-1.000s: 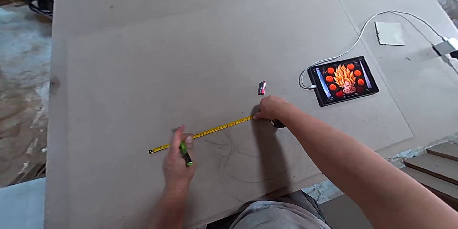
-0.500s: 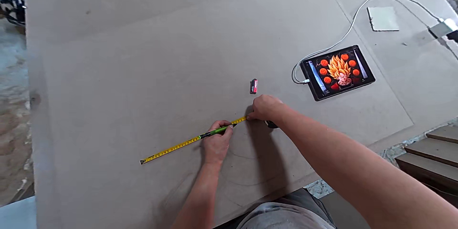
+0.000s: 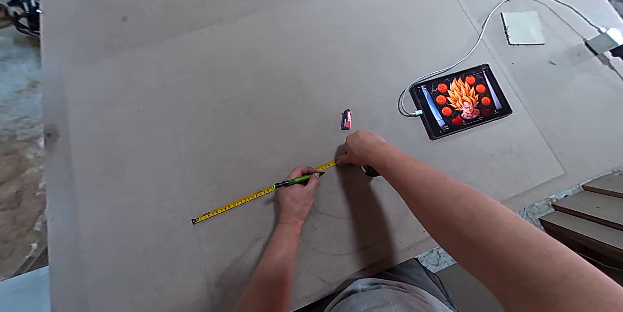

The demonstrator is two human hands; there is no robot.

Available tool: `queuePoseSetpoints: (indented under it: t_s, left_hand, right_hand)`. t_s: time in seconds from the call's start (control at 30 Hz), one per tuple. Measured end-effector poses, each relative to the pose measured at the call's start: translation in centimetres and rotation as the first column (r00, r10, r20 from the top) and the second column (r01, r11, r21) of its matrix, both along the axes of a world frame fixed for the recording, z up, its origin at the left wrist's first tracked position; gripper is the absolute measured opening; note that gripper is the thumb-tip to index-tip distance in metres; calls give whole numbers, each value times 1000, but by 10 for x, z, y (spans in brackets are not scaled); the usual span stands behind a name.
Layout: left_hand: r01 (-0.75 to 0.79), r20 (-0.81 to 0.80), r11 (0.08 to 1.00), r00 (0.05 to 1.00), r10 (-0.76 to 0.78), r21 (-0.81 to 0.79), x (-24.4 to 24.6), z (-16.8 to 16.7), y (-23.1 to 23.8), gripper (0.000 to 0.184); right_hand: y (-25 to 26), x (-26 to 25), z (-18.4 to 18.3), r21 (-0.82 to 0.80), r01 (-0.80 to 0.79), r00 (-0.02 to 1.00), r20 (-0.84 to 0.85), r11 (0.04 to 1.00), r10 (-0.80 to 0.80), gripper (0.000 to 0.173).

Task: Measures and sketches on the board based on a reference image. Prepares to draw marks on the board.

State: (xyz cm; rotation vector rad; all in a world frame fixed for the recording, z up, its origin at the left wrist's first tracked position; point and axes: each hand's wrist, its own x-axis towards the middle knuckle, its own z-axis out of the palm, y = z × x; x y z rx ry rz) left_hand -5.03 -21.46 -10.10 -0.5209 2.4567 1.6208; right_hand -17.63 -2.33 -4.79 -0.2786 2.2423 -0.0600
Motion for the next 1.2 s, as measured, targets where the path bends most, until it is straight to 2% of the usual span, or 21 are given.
queuePoseSetpoints:
  t_s: [0.1,0.17,0.27,0.33,0.4,0.47,0.53,0.63,0.73,0.83,0.93,1.03,1.2]
  left_hand:
    - [-113,-2,970,993,117,217,4,7,-4,8]
    - [-101,-90,966,988,125,238,18,14,-15,17]
    - [6,-268,1000,963,-14,-31,52,19,-41,34]
    - [60,-317,962,937,-146,-267,72,12,-60,39]
    - [145,-290,879,909,-300,-455,80,2,-69,44]
    - [271,-243,798,857,-455,-539,77,-9,-69,49]
    - [389,-211,708,772,-599,-589,66,-19,-61,50]
    - [492,-170,569,639,-750,-659,54,-33,-47,47]
    - [572,-231,513,493,-839,-641,59,-38,-31,44]
    - [669,-246,407,327,-912,-621,68,-42,-17,42]
    - [698,-233,343,253,-939,-628,69,-43,-8,42]
    - [703,-222,329,242,-944,-631,67,-42,-6,43]
    - [697,-241,364,272,-932,-618,66,-43,-5,45]
  right_hand:
    - [3,2,-4,-20,-10,1000,-16,1000,9,58]
    - [16,14,-10,-98,-27,998,-51,995,22,56]
    - [53,76,-18,-321,52,999,12,946,-51,44]
    - [77,147,-22,-425,243,968,158,872,-193,37]
    - [90,220,-23,-429,472,877,311,770,-365,38]
    - [91,287,-26,-413,637,770,377,651,-514,37]
    - [84,339,-30,-411,728,684,389,549,-617,34]
    - [66,383,-37,-417,803,580,390,425,-715,30]
    - [41,395,-42,-468,840,468,369,275,-803,25]
    - [11,383,-46,-529,844,325,370,90,-871,24]
    - [-12,367,-48,-522,852,185,370,-39,-910,21]
    - [-18,361,-48,-488,872,139,328,-42,-934,20]
    - [-12,353,-43,-392,919,167,261,54,-951,23]
